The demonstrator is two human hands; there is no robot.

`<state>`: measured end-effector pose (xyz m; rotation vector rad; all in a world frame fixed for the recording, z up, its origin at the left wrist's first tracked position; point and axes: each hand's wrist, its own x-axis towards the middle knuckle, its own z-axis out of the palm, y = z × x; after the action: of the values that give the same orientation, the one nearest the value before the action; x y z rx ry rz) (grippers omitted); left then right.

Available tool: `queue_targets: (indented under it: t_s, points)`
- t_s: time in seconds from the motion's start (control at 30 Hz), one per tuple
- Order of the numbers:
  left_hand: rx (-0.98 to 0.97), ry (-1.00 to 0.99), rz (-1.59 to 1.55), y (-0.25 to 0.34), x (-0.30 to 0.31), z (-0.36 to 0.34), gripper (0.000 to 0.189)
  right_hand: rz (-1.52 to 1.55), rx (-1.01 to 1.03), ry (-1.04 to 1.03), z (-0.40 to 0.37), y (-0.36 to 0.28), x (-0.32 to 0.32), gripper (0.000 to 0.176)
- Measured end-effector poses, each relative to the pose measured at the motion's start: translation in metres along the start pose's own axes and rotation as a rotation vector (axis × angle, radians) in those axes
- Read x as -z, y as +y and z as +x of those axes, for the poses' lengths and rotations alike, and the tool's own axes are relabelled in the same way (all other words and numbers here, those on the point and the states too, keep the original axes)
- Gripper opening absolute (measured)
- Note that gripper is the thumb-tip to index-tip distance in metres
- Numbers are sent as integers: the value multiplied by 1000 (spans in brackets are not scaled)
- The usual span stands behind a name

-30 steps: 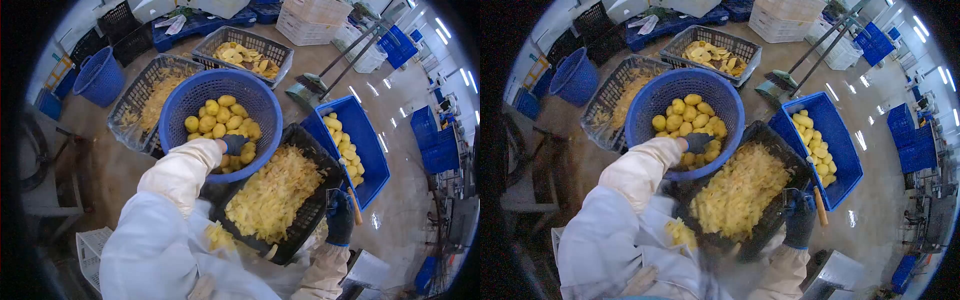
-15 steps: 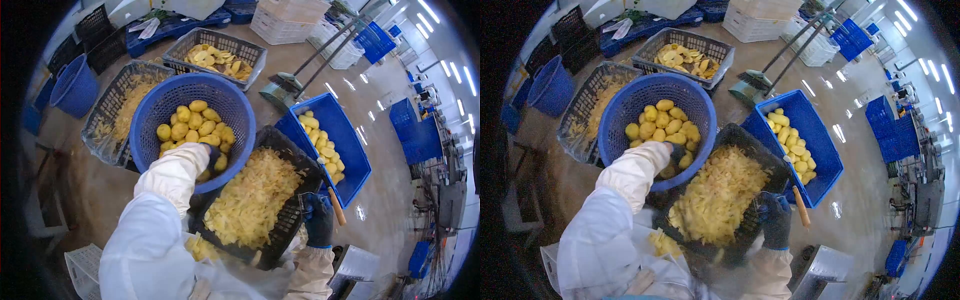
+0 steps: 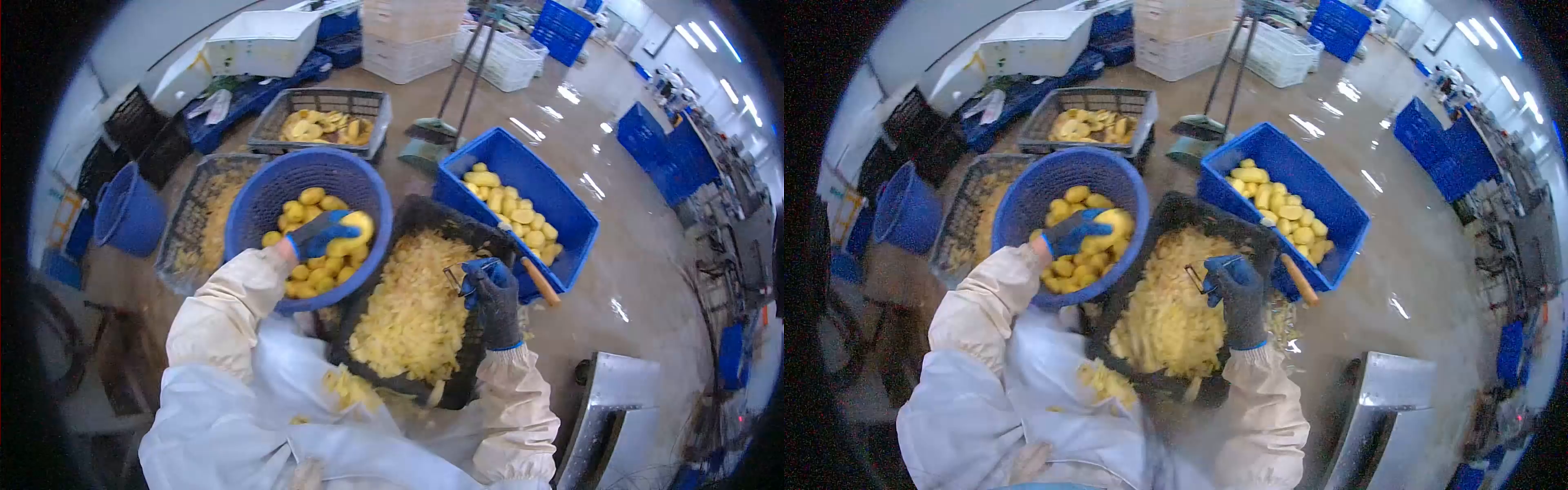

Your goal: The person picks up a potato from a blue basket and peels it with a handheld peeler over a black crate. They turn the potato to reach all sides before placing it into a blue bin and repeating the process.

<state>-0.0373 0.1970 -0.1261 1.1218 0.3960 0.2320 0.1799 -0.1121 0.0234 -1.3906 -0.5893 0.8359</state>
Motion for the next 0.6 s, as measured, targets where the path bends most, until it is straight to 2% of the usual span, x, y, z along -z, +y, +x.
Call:
queue_targets:
  t_s: [0.03, 0.07, 0.1, 0.13, 0.17, 0.23, 0.27, 0.3, 0.33, 0.37, 0.4, 0.43, 0.5, 0.57, 0.6]
  points:
    - [-120, -92, 234, 52, -55, -15, 31, 20, -3, -28, -6, -4, -11, 15]
    - [-149, -10, 121, 91, -117, -34, 31, 26, 26, -59, -14, -11, -22, 14]
    - [-126, 57, -229, 97, -154, -49, 32, 27, 58, -82, -22, -16, -29, 14]
    - [-6, 79, -340, 98, -168, -48, 20, 71, 93, -115, -29, -13, -38, 12]
    - [169, -17, -655, 92, -178, -49, 29, 70, 98, -119, -37, -8, -46, 12]
    - [-241, 66, 196, 93, -224, -77, 44, -161, 272, -216, -51, 0, -60, 10]
    - [-446, -11, 316, 82, -228, -80, 49, -254, 473, -232, -57, -7, -67, 10]
    - [-648, -88, 433, 67, -229, -78, 54, -265, 475, -229, -56, -10, -61, 10]
    - [-529, -134, 255, 49, -233, -75, 50, -191, 303, -129, -50, -14, -51, 8]
    - [-506, -204, 122, 66, -251, -78, 43, -114, 130, -27, -41, -18, -38, 6]
    - [-205, -167, -193, 58, -249, -76, 41, -68, 360, 54, -16, -1, -14, 6]
    - [109, -127, -497, 48, -247, -74, 39, -8, 359, 144, 8, 10, 14, 7]
    - [84, -97, -485, 36, -247, -65, 38, 45, 341, 239, 8, 1, 19, 8]
    - [111, -33, -792, 24, -229, -43, 36, -294, 540, 186, -4, -9, 8, 8]
    - [99, -23, -809, 25, -226, -40, 36, 133, 192, 68, -15, -1, -1, 7]
